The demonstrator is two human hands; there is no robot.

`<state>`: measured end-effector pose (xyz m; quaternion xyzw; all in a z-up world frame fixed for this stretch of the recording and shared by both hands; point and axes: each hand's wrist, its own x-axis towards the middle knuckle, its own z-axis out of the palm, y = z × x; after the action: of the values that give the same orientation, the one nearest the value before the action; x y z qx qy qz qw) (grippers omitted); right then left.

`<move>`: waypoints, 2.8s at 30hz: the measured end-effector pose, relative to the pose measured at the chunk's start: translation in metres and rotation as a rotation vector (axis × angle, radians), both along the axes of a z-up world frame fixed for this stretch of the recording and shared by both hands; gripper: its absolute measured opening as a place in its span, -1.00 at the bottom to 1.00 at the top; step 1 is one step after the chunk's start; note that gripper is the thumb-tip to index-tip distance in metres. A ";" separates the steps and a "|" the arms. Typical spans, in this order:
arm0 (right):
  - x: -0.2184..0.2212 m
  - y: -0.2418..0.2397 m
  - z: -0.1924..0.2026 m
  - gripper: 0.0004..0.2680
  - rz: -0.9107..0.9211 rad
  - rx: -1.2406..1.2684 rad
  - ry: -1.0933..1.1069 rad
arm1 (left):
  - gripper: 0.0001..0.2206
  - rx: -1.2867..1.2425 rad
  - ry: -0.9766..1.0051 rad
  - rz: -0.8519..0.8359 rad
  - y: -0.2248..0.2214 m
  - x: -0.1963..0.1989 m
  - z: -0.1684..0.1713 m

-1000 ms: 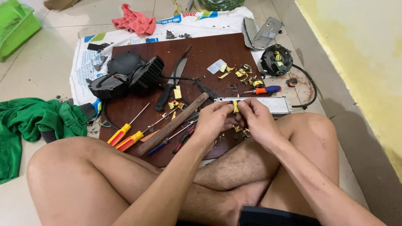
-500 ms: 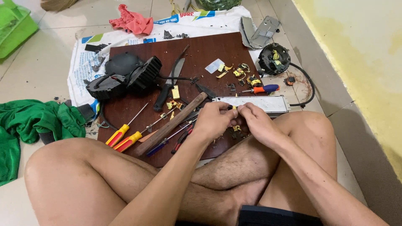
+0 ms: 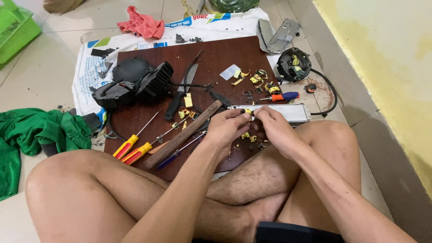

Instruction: Disassembling an electronic device by removing wires and small components using various hand tools.

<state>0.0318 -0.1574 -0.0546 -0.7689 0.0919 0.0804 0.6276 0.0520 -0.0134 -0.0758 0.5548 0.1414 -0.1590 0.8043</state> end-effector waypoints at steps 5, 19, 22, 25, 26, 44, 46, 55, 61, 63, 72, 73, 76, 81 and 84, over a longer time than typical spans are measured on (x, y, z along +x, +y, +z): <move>0.001 -0.001 -0.005 -0.82 0.021 0.177 0.159 | -0.54 0.496 -0.142 -0.197 0.011 0.006 0.004; -0.005 -0.008 -0.013 -0.88 -0.080 0.533 0.309 | -0.70 -0.189 0.123 -0.162 0.031 0.025 0.010; -0.007 -0.009 -0.008 -0.88 -0.129 0.546 0.297 | -0.72 -0.330 0.184 -0.079 0.040 0.028 0.019; -0.006 -0.002 -0.001 -0.90 -0.172 0.428 0.273 | -0.76 -0.475 0.263 -0.062 0.046 0.033 0.014; -0.003 -0.004 -0.007 -0.89 -0.095 0.208 0.207 | -0.74 -0.523 0.274 -0.075 0.046 0.034 0.011; 0.013 -0.021 -0.001 -0.67 0.122 -0.359 0.015 | -0.70 0.047 0.319 -0.353 0.008 0.035 -0.048; 0.018 -0.028 -0.011 -0.68 0.098 -0.373 0.034 | -0.70 0.063 0.328 -0.354 0.006 0.038 -0.058; 0.077 -0.072 -0.067 -0.60 -0.290 0.189 0.299 | -0.72 0.173 0.416 -0.254 0.024 0.032 -0.069; 0.110 -0.093 -0.092 -0.57 -0.351 0.204 0.342 | -0.73 0.189 0.413 -0.222 0.024 0.039 -0.066; 0.124 -0.100 -0.108 -0.63 -0.399 0.111 0.284 | -0.70 0.200 0.408 -0.219 0.021 0.041 -0.055; 0.134 -0.104 -0.087 -0.65 -0.347 0.007 0.159 | -0.61 0.196 0.375 -0.231 0.011 0.057 -0.059; 0.135 -0.102 -0.085 -0.65 -0.349 0.007 0.158 | -0.61 0.196 0.373 -0.233 0.009 0.060 -0.058; 0.143 -0.102 -0.081 -0.73 -0.348 -0.089 0.090 | -0.60 0.193 0.372 -0.228 -0.001 0.072 -0.053; 0.174 -0.133 -0.108 -0.82 -0.436 -0.196 -0.028 | -0.58 0.204 0.323 -0.243 -0.015 0.086 -0.040; 0.205 -0.172 -0.139 -0.84 -0.463 -0.503 -0.039 | -0.57 0.207 0.341 -0.244 -0.023 0.083 -0.028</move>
<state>0.2372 -0.3291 -0.1935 -0.8596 0.2690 -0.1043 0.4217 0.1354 -0.0366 -0.1037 0.6122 0.2228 -0.3310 0.6826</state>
